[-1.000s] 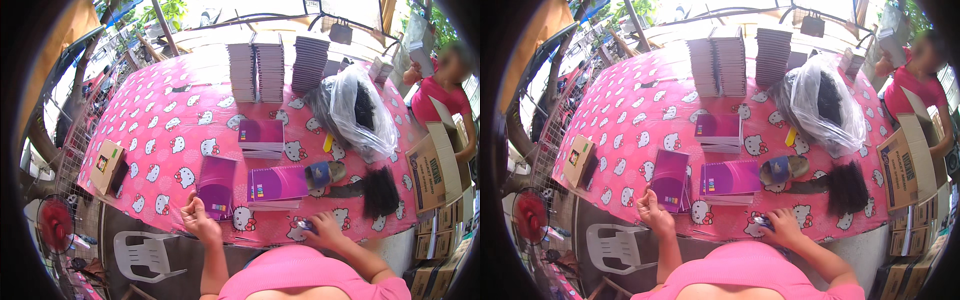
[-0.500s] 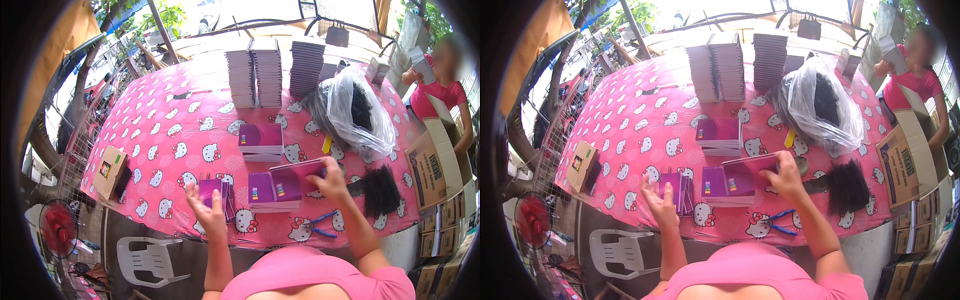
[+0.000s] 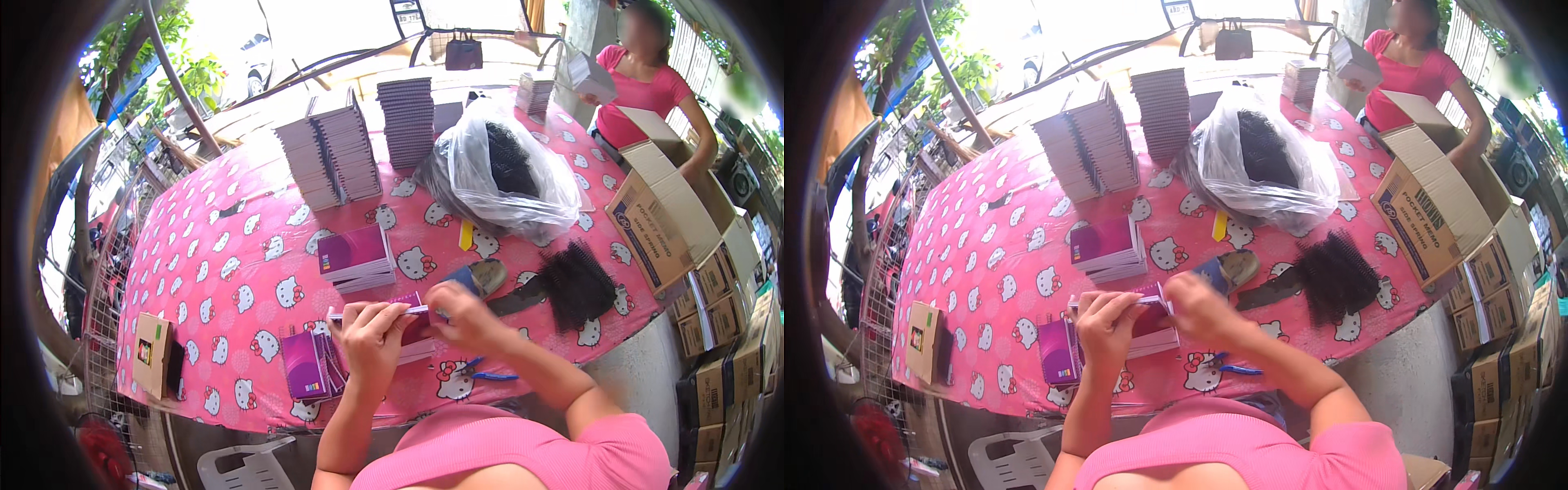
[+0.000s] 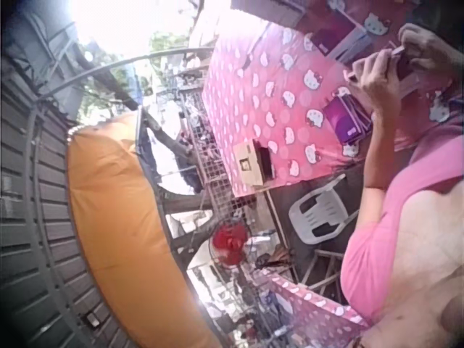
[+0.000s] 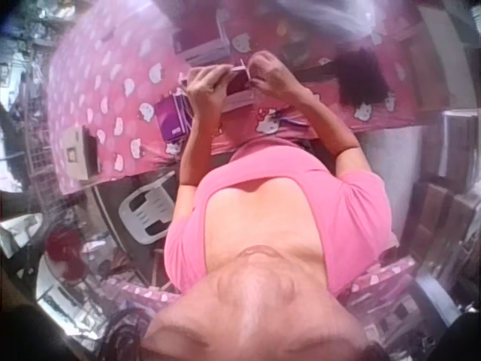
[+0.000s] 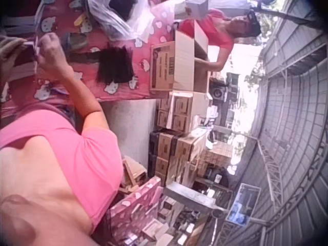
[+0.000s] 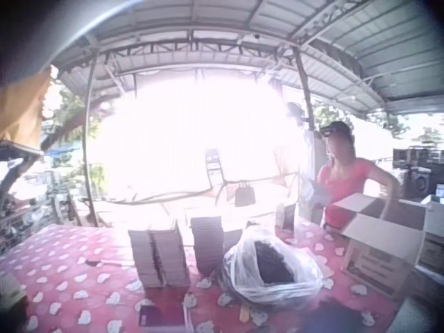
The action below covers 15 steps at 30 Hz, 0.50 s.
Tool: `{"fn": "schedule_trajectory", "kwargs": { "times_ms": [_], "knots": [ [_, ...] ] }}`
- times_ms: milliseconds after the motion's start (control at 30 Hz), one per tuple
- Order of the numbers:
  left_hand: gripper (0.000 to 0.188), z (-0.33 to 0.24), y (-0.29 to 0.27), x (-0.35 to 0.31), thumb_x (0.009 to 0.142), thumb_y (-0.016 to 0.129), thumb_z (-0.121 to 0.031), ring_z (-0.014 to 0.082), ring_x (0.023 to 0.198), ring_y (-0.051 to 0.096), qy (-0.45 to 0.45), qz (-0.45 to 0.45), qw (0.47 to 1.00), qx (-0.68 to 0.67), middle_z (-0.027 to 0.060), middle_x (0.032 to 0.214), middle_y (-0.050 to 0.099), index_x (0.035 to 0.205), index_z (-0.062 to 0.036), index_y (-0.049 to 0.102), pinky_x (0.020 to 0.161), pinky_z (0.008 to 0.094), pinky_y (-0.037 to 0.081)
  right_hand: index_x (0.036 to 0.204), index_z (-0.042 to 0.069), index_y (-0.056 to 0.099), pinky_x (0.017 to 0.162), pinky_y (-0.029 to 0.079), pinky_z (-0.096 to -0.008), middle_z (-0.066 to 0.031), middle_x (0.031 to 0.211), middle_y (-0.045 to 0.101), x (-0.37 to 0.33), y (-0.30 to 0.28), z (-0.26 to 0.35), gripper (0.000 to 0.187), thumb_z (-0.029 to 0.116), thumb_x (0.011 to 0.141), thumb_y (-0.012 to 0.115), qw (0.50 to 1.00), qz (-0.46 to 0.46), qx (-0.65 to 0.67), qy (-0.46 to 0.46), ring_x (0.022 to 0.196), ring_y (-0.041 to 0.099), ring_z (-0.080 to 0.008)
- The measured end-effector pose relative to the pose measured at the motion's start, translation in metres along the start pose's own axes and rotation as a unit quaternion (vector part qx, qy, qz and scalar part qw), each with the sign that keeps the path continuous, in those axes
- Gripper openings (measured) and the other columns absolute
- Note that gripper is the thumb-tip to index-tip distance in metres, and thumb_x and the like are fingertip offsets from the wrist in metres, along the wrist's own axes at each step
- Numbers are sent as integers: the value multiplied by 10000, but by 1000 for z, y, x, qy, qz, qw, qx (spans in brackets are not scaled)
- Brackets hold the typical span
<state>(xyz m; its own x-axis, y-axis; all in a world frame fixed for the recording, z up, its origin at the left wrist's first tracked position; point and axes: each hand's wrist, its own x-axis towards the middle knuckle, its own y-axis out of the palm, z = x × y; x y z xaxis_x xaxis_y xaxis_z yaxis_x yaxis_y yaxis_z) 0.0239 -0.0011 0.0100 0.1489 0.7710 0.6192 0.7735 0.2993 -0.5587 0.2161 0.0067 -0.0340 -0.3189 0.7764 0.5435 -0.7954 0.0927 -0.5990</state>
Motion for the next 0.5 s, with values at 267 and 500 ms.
{"fn": "schedule_trajectory", "kwargs": {
  "times_ms": [267, 500],
  "knots": [
    [181, -9, -5, 3, 720, 817, -202, 146, 779, 556, -29, 26, 999, 17, -32, 815, 706, 881, -137, 768, 842, 355, 346, 960, 30, 674, 818, 515, -450, -178, 980, 652, -125, -113, -148, 317, 246, 750, 773, 811, -77, -368, 448, 957, 638, -361],
    [207, -12, -4, 5, 731, 818, -193, 176, 833, 560, -56, 29, 998, 25, -15, 852, 694, 912, -113, 757, 773, 309, 427, 997, 31, 668, 828, 499, -443, -193, 1014, 611, -108, -126, -132, 204, 6, 798, 630, 853, -126, -328, 385, 957, 616, -371]
  ]
}}
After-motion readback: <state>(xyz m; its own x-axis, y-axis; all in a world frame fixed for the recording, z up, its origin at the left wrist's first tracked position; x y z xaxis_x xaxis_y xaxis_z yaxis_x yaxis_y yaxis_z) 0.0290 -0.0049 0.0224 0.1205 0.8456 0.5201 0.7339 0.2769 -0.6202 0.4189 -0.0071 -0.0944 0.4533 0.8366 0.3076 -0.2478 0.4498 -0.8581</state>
